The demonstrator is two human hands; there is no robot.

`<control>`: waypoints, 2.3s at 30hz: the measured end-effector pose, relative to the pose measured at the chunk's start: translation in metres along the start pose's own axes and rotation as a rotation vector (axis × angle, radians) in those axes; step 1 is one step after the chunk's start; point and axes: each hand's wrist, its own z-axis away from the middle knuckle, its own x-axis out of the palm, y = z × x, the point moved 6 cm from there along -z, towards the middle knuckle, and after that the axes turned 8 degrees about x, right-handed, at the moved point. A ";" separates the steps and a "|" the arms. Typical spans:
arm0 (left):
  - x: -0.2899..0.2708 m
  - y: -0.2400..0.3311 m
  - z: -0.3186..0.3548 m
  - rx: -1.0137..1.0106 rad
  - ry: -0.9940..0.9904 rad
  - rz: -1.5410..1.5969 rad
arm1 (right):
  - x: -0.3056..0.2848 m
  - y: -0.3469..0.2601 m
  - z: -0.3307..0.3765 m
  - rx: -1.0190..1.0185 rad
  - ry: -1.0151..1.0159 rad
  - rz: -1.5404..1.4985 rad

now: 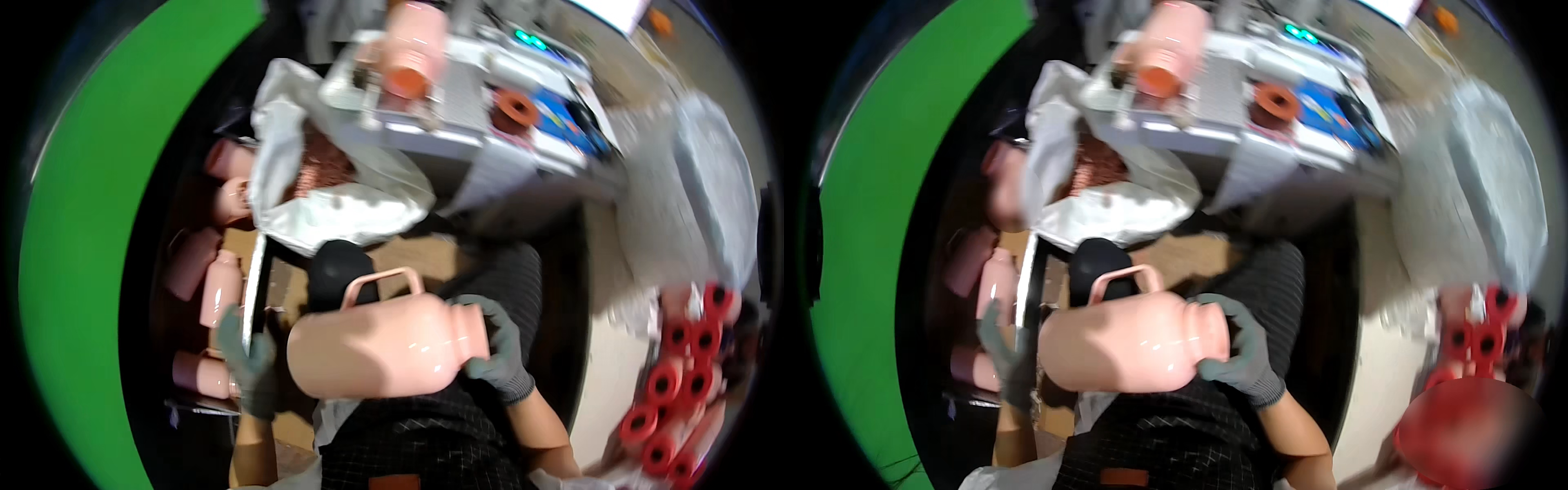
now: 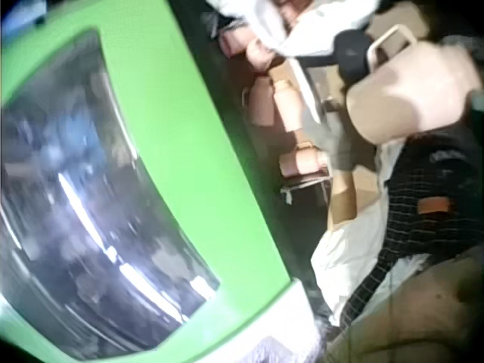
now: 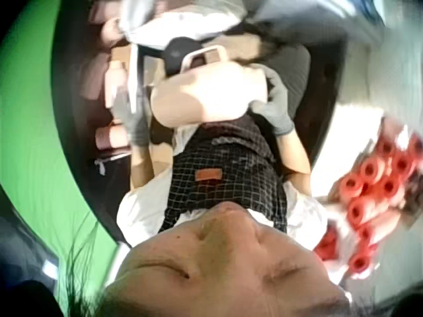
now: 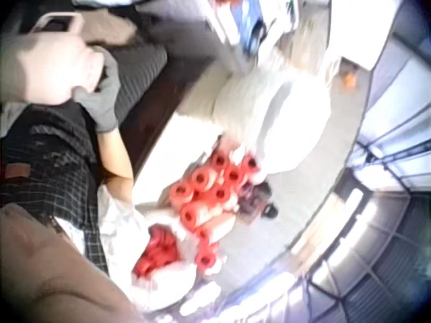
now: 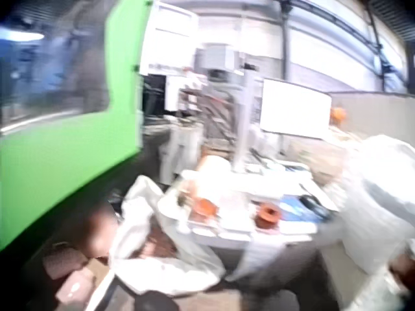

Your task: The person sits on the floor and repeatedly picks up pink plastic containers. They apply a printed label to the side of each container using a handheld labeling machine and then place the labeled container into a white sack.

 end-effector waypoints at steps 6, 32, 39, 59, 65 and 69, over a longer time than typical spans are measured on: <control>0.053 0.109 -0.029 0.164 -0.812 0.404 | 0.029 -0.009 0.068 -0.143 -0.222 0.257; 0.046 0.057 0.006 -0.228 -0.733 0.474 | -0.022 -0.008 0.138 -0.130 0.489 0.712; 0.028 0.079 -0.018 0.378 -0.635 0.199 | -0.016 -0.043 0.020 -0.495 0.188 0.656; 0.118 0.152 0.017 0.761 -0.924 0.723 | -0.091 0.023 0.088 0.320 0.551 0.143; 0.132 0.187 0.007 1.047 -0.816 0.578 | -0.324 -0.064 0.106 -0.225 1.393 1.483; 0.159 0.163 -0.022 0.962 -0.632 0.542 | -0.442 -0.023 0.069 0.389 1.391 2.090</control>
